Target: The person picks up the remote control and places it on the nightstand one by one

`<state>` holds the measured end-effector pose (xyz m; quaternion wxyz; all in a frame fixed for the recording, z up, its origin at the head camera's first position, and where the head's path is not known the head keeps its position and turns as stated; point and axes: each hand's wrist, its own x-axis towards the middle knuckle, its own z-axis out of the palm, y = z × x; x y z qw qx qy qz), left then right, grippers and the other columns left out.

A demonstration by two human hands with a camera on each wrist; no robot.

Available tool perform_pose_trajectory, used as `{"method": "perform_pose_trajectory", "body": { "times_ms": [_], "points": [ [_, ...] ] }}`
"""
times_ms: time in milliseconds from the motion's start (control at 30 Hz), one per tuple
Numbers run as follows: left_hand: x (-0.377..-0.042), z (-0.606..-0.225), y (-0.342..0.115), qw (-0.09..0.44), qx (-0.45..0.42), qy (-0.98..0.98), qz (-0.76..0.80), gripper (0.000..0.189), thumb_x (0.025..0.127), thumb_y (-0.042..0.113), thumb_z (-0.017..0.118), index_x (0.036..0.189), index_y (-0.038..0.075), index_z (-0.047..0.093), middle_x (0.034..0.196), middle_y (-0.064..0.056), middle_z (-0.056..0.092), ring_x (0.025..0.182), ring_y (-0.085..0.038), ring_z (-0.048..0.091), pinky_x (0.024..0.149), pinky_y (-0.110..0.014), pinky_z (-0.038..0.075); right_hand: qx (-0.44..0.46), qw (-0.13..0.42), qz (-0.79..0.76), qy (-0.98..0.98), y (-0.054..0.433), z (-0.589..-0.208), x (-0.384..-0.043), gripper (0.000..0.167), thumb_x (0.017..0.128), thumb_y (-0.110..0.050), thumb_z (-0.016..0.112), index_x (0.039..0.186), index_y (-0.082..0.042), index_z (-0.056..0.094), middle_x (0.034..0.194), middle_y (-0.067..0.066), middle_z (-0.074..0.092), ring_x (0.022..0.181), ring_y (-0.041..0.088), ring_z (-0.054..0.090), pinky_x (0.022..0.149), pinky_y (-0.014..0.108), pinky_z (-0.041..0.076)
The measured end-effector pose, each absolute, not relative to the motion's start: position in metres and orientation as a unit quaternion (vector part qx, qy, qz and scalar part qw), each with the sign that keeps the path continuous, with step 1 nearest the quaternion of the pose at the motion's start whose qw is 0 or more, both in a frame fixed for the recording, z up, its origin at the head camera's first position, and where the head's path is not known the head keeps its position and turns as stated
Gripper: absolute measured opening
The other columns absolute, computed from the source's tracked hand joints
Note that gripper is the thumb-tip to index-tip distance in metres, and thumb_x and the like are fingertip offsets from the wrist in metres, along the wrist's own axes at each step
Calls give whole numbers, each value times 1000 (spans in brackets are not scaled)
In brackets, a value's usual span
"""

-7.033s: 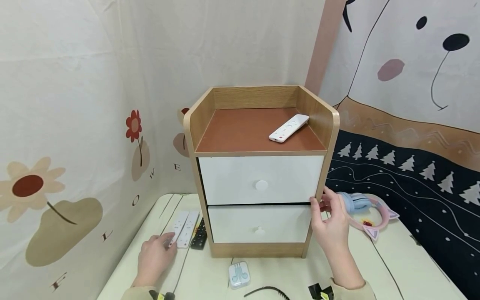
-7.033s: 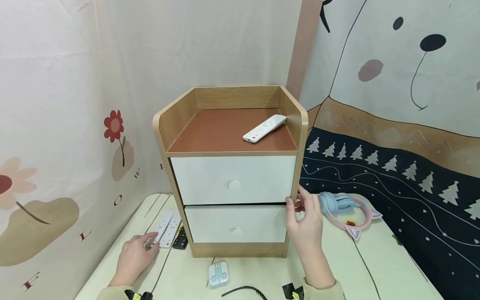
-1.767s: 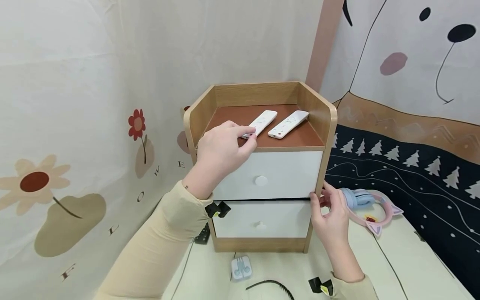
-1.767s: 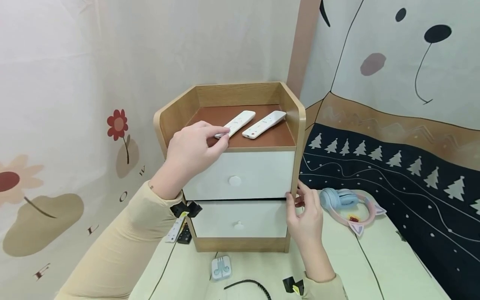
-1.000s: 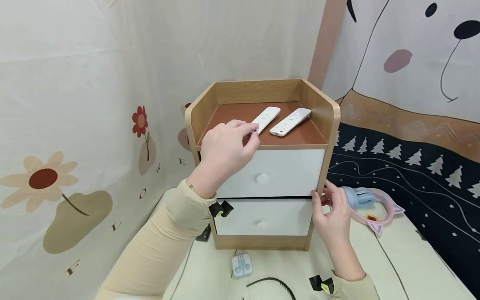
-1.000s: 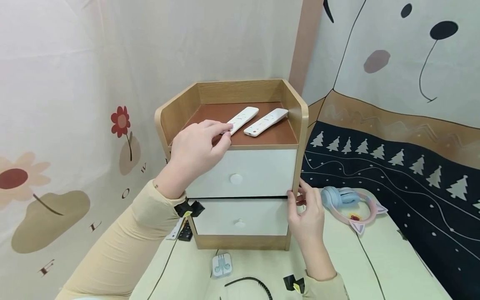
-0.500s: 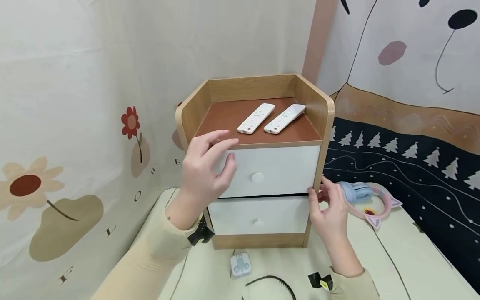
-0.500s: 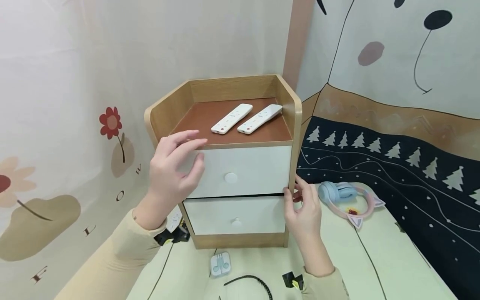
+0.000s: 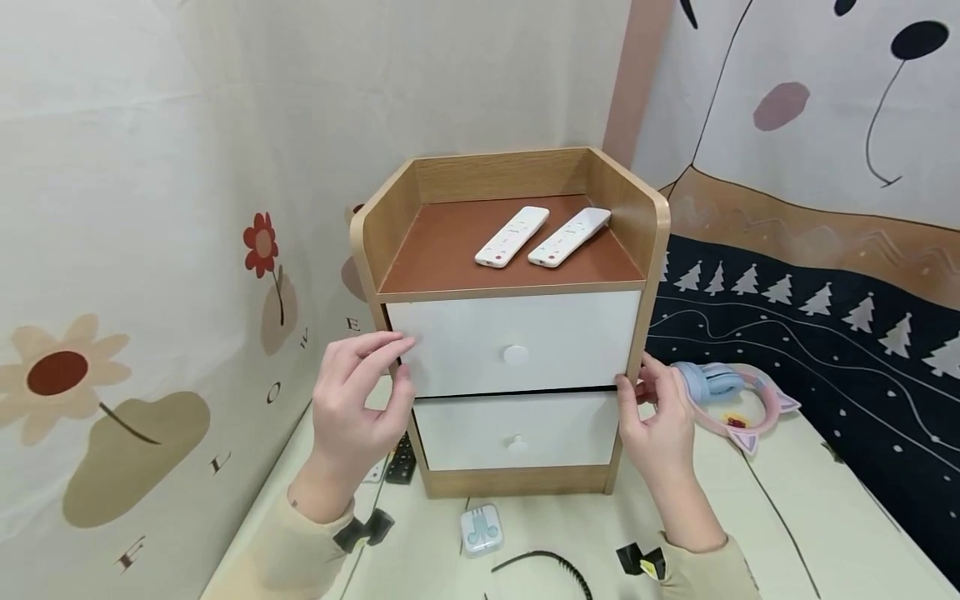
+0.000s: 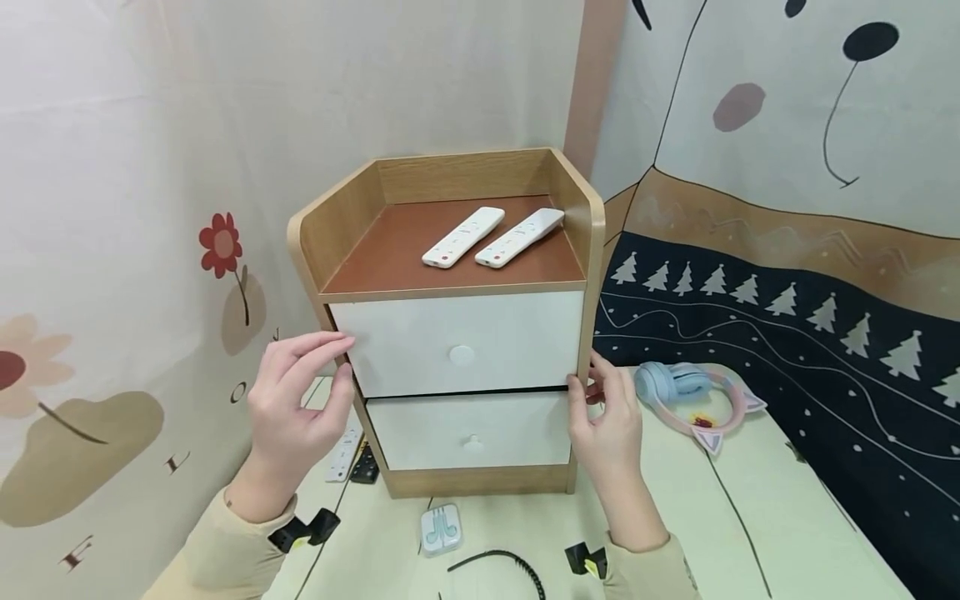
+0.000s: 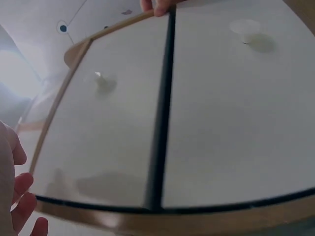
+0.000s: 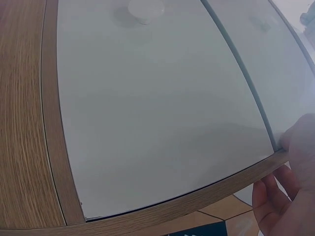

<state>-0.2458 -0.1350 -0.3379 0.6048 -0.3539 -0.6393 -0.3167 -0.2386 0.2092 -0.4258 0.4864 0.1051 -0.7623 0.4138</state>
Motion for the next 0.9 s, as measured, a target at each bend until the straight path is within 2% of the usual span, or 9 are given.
{"method": "perform_pose_trajectory", "body": {
  "times_ms": [100, 267, 500, 667, 900],
  "points": [
    [-250, -351, -143, 600, -341, -653, -312, 31, 84, -2, 65, 108, -1, 84, 101, -22, 78, 89, -41, 66, 79, -38, 50, 104, 487, 415, -762, 211, -426, -239, 44, 97, 4, 75, 140, 6, 65, 104, 21, 65, 90, -4, 54, 84, -1, 46],
    [-256, -380, -158, 584, -320, -687, -290, 29, 88, 4, 64, 109, 0, 84, 95, -18, 75, 84, -34, 66, 74, -36, 50, 103, 484, 419, -761, 212, -428, -239, 44, 97, 4, 74, 140, 6, 65, 104, 20, 65, 90, -6, 54, 84, -2, 46],
    [-258, -423, -175, 572, -271, -712, -303, 26, 85, 1, 66, 106, -1, 81, 94, -15, 76, 87, -32, 69, 81, -31, 54, 106, 482, 418, -762, 211, -429, -240, 44, 97, 4, 75, 140, 7, 64, 103, 20, 66, 88, 2, 57, 85, -2, 47],
    [-258, -444, -187, 532, -233, -758, -298, 26, 88, 3, 68, 111, 1, 80, 98, -13, 76, 85, -27, 70, 80, -27, 54, 103, 483, 415, -764, 211, -429, -239, 44, 98, 3, 75, 140, 7, 64, 103, 19, 66, 90, -1, 55, 85, -2, 47],
    [-260, -470, -199, 434, -156, -847, -265, 39, 89, 4, 75, 128, 6, 75, 108, -11, 76, 94, -30, 73, 78, -48, 59, 98, 476, 418, -767, 211, -428, -238, 44, 99, 2, 74, 142, 6, 64, 105, 19, 66, 90, 1, 57, 86, -2, 46]
  ]
}}
